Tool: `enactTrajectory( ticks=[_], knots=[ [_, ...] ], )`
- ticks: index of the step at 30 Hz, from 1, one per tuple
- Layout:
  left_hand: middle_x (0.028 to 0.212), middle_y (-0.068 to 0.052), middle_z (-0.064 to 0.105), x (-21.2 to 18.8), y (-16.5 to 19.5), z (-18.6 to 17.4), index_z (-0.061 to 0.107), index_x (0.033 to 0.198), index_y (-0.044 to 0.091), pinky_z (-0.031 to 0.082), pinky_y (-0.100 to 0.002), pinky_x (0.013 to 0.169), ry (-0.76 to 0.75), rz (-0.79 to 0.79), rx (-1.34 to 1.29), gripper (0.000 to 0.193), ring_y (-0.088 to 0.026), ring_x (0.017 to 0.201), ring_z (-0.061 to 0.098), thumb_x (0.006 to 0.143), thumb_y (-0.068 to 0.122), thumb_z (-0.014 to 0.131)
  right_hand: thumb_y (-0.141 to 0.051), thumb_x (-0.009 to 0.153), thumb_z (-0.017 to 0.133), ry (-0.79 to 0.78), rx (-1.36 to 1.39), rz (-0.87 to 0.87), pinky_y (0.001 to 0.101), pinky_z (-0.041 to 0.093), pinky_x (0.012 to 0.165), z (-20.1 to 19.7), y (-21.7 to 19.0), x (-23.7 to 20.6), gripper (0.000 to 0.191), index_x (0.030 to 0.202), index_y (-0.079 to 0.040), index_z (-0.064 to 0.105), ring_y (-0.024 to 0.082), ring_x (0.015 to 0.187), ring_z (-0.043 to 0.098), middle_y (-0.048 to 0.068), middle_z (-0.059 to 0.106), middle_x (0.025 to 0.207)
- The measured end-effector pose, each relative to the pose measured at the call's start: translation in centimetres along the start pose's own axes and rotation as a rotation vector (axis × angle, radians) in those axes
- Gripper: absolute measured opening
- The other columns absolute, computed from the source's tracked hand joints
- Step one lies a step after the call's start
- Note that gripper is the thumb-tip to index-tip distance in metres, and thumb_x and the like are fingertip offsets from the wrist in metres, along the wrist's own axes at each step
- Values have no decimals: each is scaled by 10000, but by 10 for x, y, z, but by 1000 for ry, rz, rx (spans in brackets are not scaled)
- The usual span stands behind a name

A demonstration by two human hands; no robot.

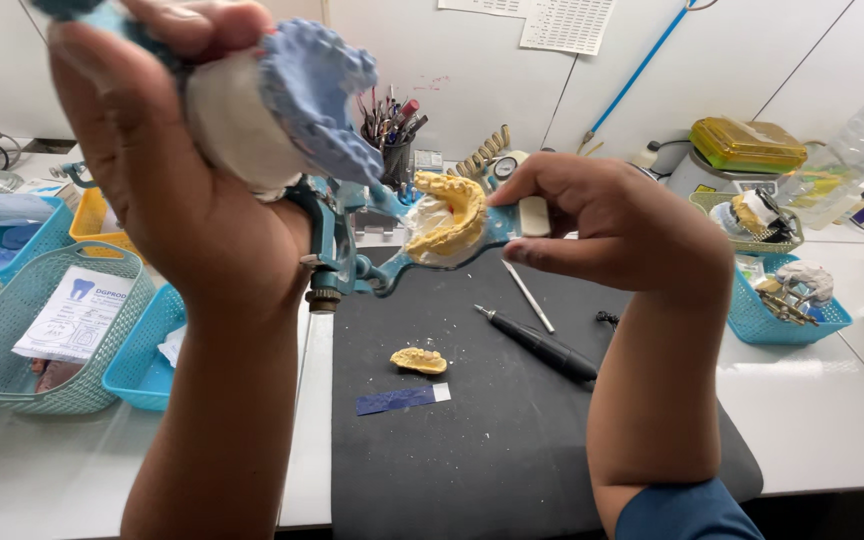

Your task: The person handles a blue dental cast and a yellow denture, then uses a rotary handpiece to grind and adjust the denture. They repeatedly fit the denture into the cast to check alignment and continue grinding specific areas.

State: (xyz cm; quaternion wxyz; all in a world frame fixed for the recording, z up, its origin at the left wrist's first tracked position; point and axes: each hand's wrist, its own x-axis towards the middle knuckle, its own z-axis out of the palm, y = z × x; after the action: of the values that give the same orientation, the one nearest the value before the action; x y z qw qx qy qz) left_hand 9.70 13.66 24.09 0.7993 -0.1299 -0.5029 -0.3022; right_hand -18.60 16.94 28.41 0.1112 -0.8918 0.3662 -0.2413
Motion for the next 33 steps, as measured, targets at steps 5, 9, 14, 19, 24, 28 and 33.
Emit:
enactTrajectory(
  ticks=[5,9,14,19,24,28,33],
  knots=[
    [1089,-48,636,1,3,6,552,1219,27,569,-300,985,-205,-118,122,283,-134,1041,674,1263,306,538,-117,900,791,166,90,-146,136,496,612,-8,-14,-17,305,1143,8,655,-2,729,629,7,702,861],
    [1094,-36,666,1,2,15,559,1215,28,582,-272,977,-423,-171,239,272,-104,1044,683,1240,298,543,-87,899,819,367,137,-236,122,476,666,1,-30,-23,339,1155,45,639,3,765,600,52,676,919],
    [1054,-25,714,-1,-1,24,588,1182,40,597,-231,941,-515,-185,351,275,-53,1027,697,1232,303,524,-119,916,782,582,203,-200,110,450,672,17,-42,-19,387,1210,51,598,-19,766,572,30,667,999],
    [1045,-24,718,0,-2,27,585,1173,45,587,-216,907,-485,-161,380,279,-39,998,689,1227,311,519,-162,947,793,602,265,-191,115,460,772,19,-42,-12,420,1258,35,591,-23,862,560,-4,642,1025],
    [1000,-22,721,0,3,27,604,1148,42,574,-206,843,-475,-103,530,277,-41,931,684,1180,310,540,-205,926,830,630,282,-212,114,426,746,21,-33,-10,449,1238,38,615,-18,808,519,0,647,1022],
    [1064,-21,712,-4,3,26,601,1196,45,554,-204,890,-423,-116,351,283,-45,985,667,1231,321,552,-239,954,827,656,197,-294,128,437,797,19,-29,-16,483,1277,43,605,11,892,568,27,672,1105],
    [1107,-29,687,-7,4,22,586,1252,40,563,-226,974,-392,-134,219,281,-63,1049,663,1269,320,560,-256,934,852,675,192,-304,121,429,760,20,-32,-17,516,1266,54,607,16,854,573,60,692,1130]
  ],
)
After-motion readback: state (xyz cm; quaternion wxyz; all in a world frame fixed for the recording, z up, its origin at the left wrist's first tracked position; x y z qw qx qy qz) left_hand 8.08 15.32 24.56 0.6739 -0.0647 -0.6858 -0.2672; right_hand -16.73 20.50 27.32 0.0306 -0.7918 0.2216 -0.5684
